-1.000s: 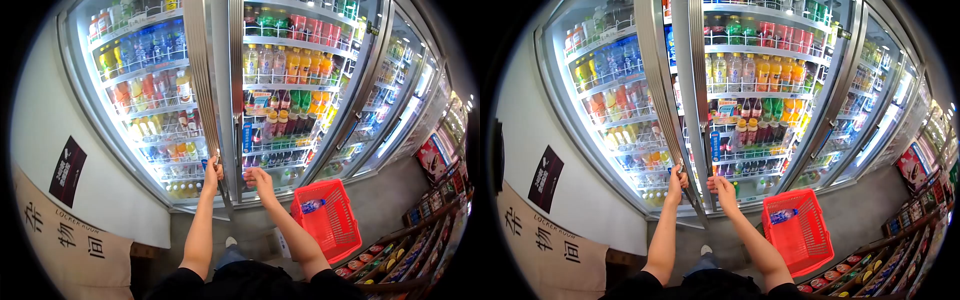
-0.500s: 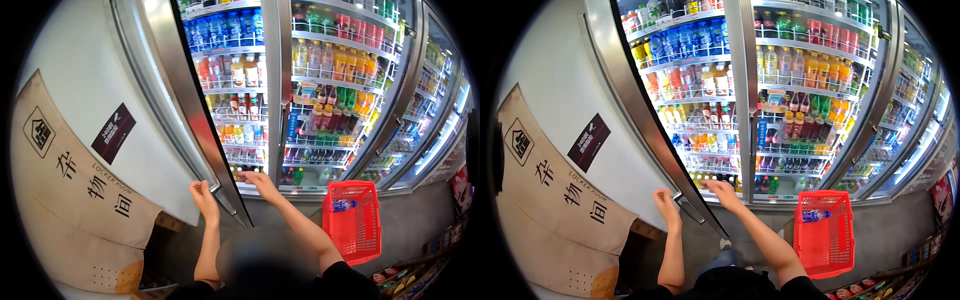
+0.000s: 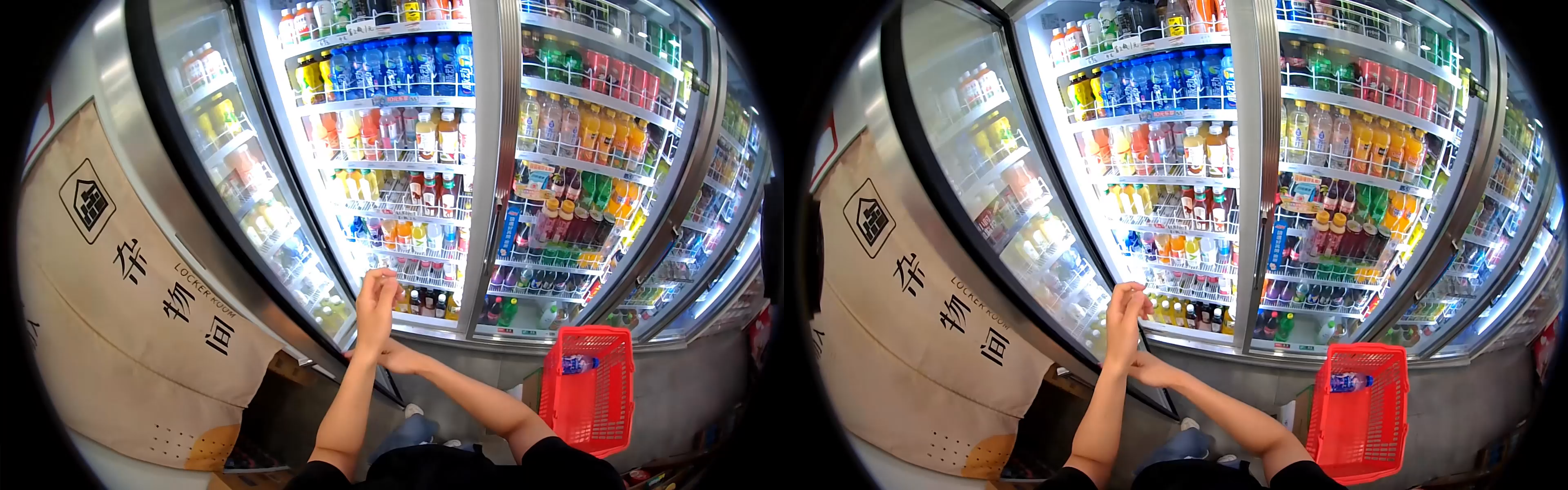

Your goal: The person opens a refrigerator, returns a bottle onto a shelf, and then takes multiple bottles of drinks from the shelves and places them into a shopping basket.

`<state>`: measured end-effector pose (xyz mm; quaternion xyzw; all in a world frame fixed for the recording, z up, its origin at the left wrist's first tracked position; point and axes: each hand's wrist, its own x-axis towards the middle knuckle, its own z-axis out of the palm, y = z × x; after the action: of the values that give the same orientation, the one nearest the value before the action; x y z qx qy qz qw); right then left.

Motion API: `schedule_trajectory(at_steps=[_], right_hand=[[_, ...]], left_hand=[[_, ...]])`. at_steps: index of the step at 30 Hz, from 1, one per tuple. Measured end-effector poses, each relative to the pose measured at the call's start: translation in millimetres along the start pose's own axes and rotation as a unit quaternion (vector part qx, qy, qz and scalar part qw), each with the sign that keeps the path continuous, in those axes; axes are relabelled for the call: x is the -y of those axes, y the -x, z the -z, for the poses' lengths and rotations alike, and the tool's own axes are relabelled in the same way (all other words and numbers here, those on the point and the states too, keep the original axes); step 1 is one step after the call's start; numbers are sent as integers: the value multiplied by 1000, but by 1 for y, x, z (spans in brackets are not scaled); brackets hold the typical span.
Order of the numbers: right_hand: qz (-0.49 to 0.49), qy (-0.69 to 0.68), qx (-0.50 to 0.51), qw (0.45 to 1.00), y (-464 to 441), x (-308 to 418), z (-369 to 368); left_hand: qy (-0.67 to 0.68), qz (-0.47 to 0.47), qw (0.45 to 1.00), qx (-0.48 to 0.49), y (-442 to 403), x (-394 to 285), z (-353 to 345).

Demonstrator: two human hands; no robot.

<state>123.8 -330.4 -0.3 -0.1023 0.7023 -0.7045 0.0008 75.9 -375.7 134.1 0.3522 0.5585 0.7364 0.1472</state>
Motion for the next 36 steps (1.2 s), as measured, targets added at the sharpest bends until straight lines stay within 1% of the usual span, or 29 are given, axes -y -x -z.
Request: schedule_trajectory(at_steps=[1,3,5,7,9,10,11,12,13,14,15,17,18,19,22,24,25,27,28,29,31,32,34,36], right_hand=[[1,-17,47,999,-2,14,-5],[13,-45,66,997,-12,11,-15],[25,-70,86,994,-24,6,-21],[67,-73,110,989,-34,0,-23],[21,99,51,994,-52,-22,-5],[-41,68,35,996,-61,-26,9],[-32,-25,-39,998,-69,-32,19],[-35,8,-71,997,-72,-12,40],[-36,-58,-142,988,-79,-18,57],[-28,-69,-179,981,-85,-23,79],[-55,-75,-224,970,-86,-3,94],[-64,-72,-281,955,-94,25,124],[-50,-75,-301,949,-99,34,137],[-25,-78,-308,948,-105,43,150],[5,-69,-340,938,-119,76,174],[14,-65,-359,931,-131,89,188],[17,-75,-371,925,-139,93,195],[41,-59,-381,922,-151,98,205],[52,-72,-381,920,-155,100,206],[62,-85,-382,918,-160,102,209],[61,-85,-369,923,-171,109,215],[68,-90,-371,922,-176,109,218],[81,-89,-373,920,-191,110,221],[70,-96,-371,921,-200,110,223]], left_hand=[[-4,1,1000,0,-7,-1,2],[-32,18,999,-4,-23,-4,6],[-20,25,999,-12,-39,2,13],[-35,45,998,-15,-60,13,24],[-49,55,997,-30,-82,23,34],[-44,68,996,-33,-93,29,40],[-36,75,996,-35,-108,37,46],[-35,84,995,-38,-123,42,50],[-32,94,994,-41,-137,48,55],[-19,92,995,-33,-153,54,59],[-25,97,994,-37,-168,55,59],[3,73,997,-40,-196,49,51],[22,66,997,-24,-211,44,47],[48,59,997,-7,-223,40,42],[61,61,996,22,-253,33,33],[53,49,995,70,-267,36,37],[53,48,995,70,-270,37,39],[106,40,992,48,-268,42,41],[103,44,991,69,-263,44,42],[102,48,991,66,-261,45,46],[48,76,993,81,-256,49,62],[29,75,992,93,-255,53,76],[-4,87,993,74,-255,52,108],[-37,98,993,48,-256,48,140]])
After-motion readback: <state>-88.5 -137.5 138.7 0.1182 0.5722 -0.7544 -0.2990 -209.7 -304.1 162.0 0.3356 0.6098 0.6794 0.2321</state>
